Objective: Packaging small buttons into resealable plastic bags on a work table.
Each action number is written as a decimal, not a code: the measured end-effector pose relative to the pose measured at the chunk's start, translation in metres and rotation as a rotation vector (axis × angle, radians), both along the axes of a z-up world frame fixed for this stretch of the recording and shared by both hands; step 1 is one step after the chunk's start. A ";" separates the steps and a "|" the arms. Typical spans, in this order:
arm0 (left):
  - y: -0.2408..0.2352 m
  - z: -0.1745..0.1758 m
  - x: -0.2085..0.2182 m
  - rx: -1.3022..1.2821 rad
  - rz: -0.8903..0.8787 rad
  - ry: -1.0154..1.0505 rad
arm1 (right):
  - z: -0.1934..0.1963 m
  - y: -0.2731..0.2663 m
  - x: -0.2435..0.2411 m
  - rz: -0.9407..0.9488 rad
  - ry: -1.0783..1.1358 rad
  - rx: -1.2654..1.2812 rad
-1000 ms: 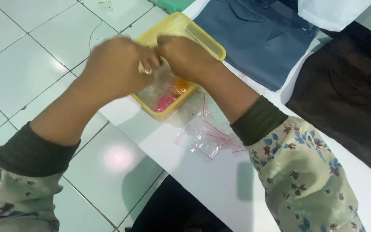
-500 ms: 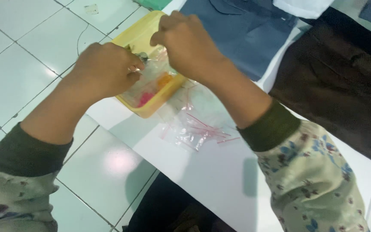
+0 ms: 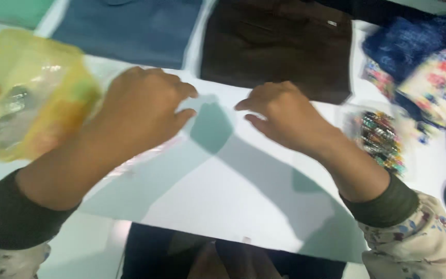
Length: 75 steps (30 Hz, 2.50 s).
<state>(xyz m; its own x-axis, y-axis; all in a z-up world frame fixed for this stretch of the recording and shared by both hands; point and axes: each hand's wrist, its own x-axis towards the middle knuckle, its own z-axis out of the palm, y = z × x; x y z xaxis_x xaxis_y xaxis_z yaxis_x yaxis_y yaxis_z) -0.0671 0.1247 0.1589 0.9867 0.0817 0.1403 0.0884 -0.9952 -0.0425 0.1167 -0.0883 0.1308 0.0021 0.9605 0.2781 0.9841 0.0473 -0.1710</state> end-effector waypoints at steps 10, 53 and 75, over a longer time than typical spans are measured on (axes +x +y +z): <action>-0.180 -0.051 0.147 -0.234 -0.425 0.085 | -0.009 -0.234 0.097 -0.588 0.164 0.095; -0.286 -0.164 0.286 -0.627 -0.469 -0.311 | -0.070 -0.270 0.116 -0.770 0.285 0.192; -0.300 -0.157 0.274 -0.611 -0.460 -0.251 | -0.071 -0.291 0.123 -0.759 0.182 0.163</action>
